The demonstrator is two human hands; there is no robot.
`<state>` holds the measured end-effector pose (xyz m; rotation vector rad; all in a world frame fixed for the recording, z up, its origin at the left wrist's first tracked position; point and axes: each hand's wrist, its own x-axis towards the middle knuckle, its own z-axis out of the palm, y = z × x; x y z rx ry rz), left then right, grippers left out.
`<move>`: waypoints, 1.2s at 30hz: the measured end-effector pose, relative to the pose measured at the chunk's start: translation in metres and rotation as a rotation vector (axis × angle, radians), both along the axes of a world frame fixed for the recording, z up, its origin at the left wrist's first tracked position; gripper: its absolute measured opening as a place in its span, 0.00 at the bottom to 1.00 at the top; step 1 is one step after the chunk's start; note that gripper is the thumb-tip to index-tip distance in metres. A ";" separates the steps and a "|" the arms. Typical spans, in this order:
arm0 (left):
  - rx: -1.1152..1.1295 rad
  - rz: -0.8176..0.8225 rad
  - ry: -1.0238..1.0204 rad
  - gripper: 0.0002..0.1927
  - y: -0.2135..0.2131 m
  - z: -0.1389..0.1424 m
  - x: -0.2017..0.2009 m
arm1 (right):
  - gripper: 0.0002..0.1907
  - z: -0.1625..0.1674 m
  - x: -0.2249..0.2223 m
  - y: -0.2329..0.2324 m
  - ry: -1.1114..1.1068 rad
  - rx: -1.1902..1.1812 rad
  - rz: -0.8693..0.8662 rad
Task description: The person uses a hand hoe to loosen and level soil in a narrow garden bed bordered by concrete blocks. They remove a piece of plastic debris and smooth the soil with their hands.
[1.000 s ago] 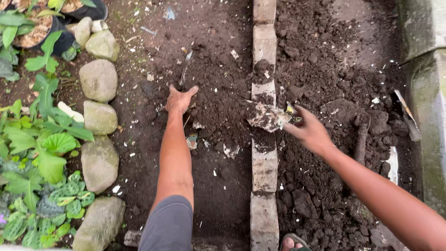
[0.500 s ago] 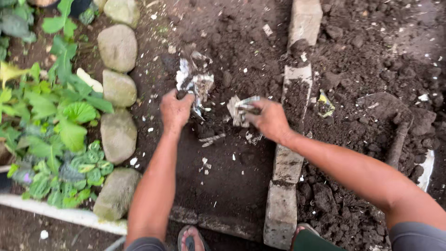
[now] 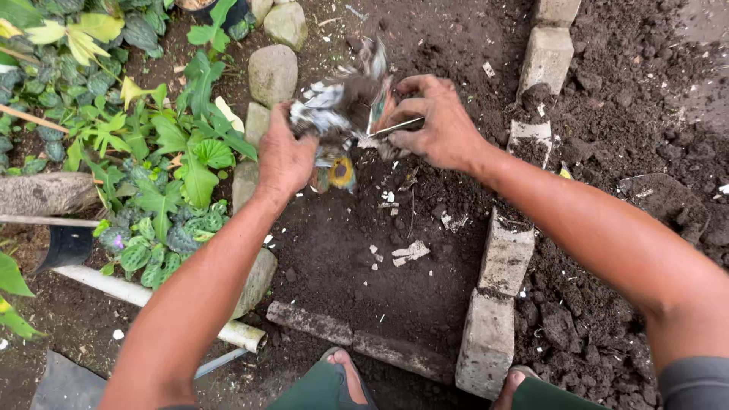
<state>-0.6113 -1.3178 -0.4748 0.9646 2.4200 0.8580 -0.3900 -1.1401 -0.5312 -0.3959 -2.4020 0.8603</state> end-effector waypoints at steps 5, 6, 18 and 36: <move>0.544 -0.039 -0.887 0.42 -0.018 -0.074 -0.004 | 0.11 -0.031 -0.013 -0.018 -0.082 -0.511 0.252; 0.576 0.003 -1.103 0.47 -0.030 -0.090 -0.001 | 0.12 -0.039 -0.015 -0.026 -0.141 -0.772 0.246; -0.192 -0.072 -0.280 0.27 -0.137 -0.155 0.003 | 0.32 -0.075 -0.033 -0.115 -0.319 -0.460 0.087; 0.479 0.187 -0.246 0.14 -0.125 -0.175 -0.003 | 0.58 -0.176 0.017 -0.126 -0.786 0.118 -0.475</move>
